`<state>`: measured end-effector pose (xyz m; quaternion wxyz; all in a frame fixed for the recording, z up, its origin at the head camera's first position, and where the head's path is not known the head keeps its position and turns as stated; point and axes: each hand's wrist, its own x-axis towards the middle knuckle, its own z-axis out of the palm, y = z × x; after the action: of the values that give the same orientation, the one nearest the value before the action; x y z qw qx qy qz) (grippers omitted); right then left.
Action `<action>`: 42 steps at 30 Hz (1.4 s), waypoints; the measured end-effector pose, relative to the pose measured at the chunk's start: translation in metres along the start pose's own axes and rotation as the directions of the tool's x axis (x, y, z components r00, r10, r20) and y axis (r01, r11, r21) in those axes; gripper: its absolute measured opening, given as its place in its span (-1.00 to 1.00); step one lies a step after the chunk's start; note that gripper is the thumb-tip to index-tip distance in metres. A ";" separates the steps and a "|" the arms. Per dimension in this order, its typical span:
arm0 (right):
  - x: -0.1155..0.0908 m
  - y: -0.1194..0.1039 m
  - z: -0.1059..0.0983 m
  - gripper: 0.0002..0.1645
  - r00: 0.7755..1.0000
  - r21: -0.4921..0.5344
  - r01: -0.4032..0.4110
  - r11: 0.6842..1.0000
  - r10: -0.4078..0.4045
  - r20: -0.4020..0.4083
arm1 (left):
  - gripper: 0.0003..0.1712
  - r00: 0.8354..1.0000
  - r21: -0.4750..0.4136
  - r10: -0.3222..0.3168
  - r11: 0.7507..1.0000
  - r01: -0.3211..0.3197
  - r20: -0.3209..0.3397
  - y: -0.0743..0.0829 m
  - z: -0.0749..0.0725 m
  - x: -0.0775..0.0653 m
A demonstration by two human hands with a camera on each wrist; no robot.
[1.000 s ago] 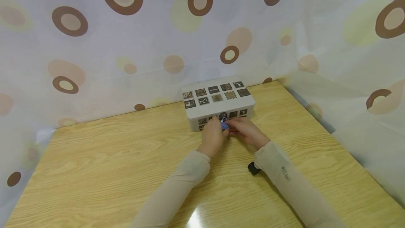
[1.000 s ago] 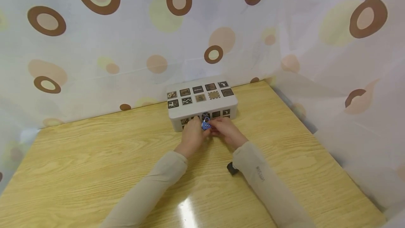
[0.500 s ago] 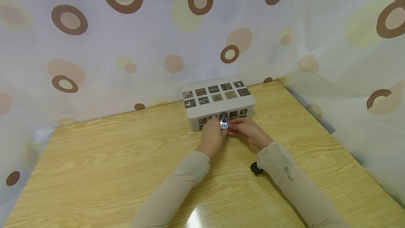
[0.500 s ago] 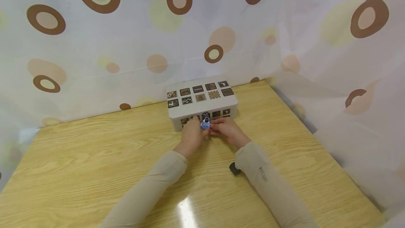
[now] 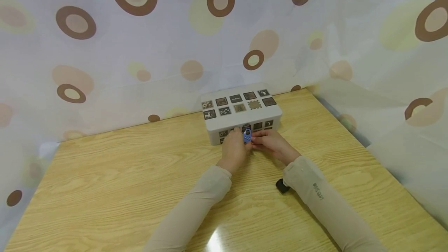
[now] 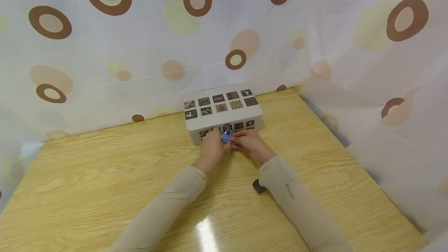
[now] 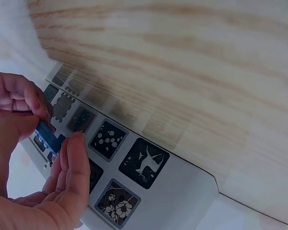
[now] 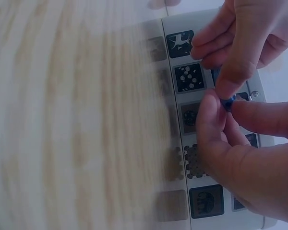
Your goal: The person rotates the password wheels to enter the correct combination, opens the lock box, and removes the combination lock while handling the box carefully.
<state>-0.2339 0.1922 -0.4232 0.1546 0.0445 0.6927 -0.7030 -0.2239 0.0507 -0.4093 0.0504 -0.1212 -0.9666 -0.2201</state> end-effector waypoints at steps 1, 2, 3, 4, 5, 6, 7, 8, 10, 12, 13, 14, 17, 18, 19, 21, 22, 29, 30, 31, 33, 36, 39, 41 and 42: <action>0.000 0.000 0.000 -0.55 1.000 0.000 0.001 1.000 -0.001 -0.002 | -0.56 1.000 0.002 0.009 1.000 -0.009 -0.004 0.000 0.000 0.000; 0.000 0.000 0.001 -0.55 1.000 0.000 0.003 1.000 -0.003 -0.004 | -0.56 1.000 0.002 0.016 1.000 -0.016 -0.008 0.000 0.000 0.000; 0.000 0.000 0.001 -0.55 1.000 -0.003 0.004 1.000 -0.004 -0.005 | -0.56 1.000 -0.001 0.023 1.000 -0.023 -0.013 0.000 0.000 0.000; 0.000 -0.001 0.002 -0.55 1.000 -0.006 0.002 1.000 -0.002 -0.009 | -0.56 0.999 0.000 0.031 1.000 -0.031 -0.016 -0.001 0.000 0.000; 0.000 -0.001 0.002 -0.55 1.000 -0.009 0.001 1.000 -0.001 -0.012 | -0.56 0.999 -0.002 0.036 0.999 -0.036 -0.020 -0.001 0.000 0.000; 0.000 -0.001 0.002 -0.55 1.000 -0.010 0.000 1.000 0.000 -0.013 | -0.56 0.999 -0.004 0.039 0.999 -0.039 -0.024 -0.001 -0.001 0.000; 0.000 -0.001 0.002 -0.55 1.000 -0.014 0.000 1.000 0.000 -0.014 | -0.56 0.999 -0.006 0.041 0.999 -0.042 -0.026 0.000 -0.001 0.000; 0.000 -0.001 0.003 -0.55 1.000 -0.016 0.000 1.000 0.000 -0.014 | -0.56 0.999 -0.010 0.041 0.999 -0.042 -0.029 0.000 -0.001 0.000; 0.000 -0.002 0.003 -0.55 1.000 -0.017 0.000 1.000 0.000 -0.015 | -0.55 0.999 -0.012 0.039 0.999 -0.039 -0.029 0.000 -0.002 0.000; 0.000 -0.001 0.003 -0.55 1.000 -0.016 0.001 1.000 -0.001 -0.017 | -0.55 0.999 -0.019 0.036 0.999 -0.036 -0.029 0.000 -0.002 0.000; 0.000 0.000 0.003 -0.55 1.000 -0.016 0.002 1.000 -0.002 -0.018 | -0.54 0.999 -0.022 0.035 0.999 -0.035 -0.029 0.000 -0.002 -0.001; 0.000 0.000 0.004 -0.55 1.000 -0.014 0.003 1.000 -0.003 -0.020 | -0.54 0.999 -0.026 0.034 0.999 -0.034 -0.028 0.000 -0.002 0.000; 0.001 0.001 0.004 -0.56 1.000 -0.007 0.004 1.000 -0.004 -0.025 | -0.53 0.999 -0.034 0.032 0.999 -0.033 -0.024 0.000 -0.001 0.000; 0.001 0.001 0.005 -0.56 1.000 -0.004 0.006 1.000 -0.007 -0.023 | -0.52 0.999 -0.033 0.033 0.999 -0.034 -0.023 -0.001 -0.001 0.000; 0.002 0.002 0.005 -0.57 1.000 -0.001 0.005 1.000 -0.005 -0.025 | -0.52 0.999 -0.033 0.033 0.999 -0.034 -0.022 -0.001 -0.001 0.001; 0.002 0.002 0.005 -0.58 1.000 0.004 0.000 1.000 0.000 -0.028 | -0.53 0.999 -0.032 0.034 0.999 -0.035 -0.019 -0.001 -0.001 0.001; 0.003 0.002 0.005 -0.59 1.000 0.006 -0.004 1.000 0.004 -0.028 | -0.54 0.999 -0.029 0.036 0.999 -0.037 -0.019 -0.002 -0.001 0.001; 0.003 0.001 0.005 -0.66 0.999 0.029 -0.020 0.999 0.021 -0.035 | -0.57 0.999 -0.054 0.044 0.998 -0.044 -0.011 -0.002 -0.002 0.004; 0.003 0.001 0.005 -0.67 0.999 0.031 -0.021 0.999 0.022 -0.037 | -0.56 0.999 -0.058 0.047 0.997 -0.048 -0.010 -0.003 -0.002 0.004; 0.003 0.000 0.006 -0.68 0.999 0.032 -0.023 0.999 0.024 -0.040 | -0.56 0.999 -0.058 0.051 0.997 -0.051 -0.010 -0.003 -0.002 0.005; 0.003 0.000 0.006 -0.70 0.999 0.034 -0.021 0.999 0.023 -0.038 | -0.54 0.998 -0.060 0.059 0.996 -0.059 -0.008 -0.003 -0.003 0.005; 0.003 0.000 0.006 -0.72 0.999 0.042 -0.022 0.999 0.023 -0.036 | -0.51 0.997 -0.049 0.072 0.996 -0.073 -0.012 -0.003 -0.003 0.006; 0.003 0.000 0.006 -0.73 0.999 0.048 -0.027 0.998 0.029 -0.034 | -0.47 0.997 -0.042 0.074 0.996 -0.075 -0.012 -0.003 -0.003 0.007; 0.004 0.001 0.005 -0.73 0.999 0.050 -0.031 0.998 0.033 -0.033 | -0.45 0.997 -0.032 0.073 0.997 -0.073 -0.003 -0.003 -0.003 0.007; 0.004 0.001 0.005 -0.73 0.999 0.049 -0.032 0.998 0.034 -0.032 | -0.44 0.997 -0.027 0.071 0.997 -0.070 0.006 -0.003 -0.003 0.007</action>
<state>-0.2364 0.1866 -0.4248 0.1535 0.0713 0.6769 -0.7163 -0.2314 0.0486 -0.4063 0.0530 -0.1567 -0.9588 -0.2308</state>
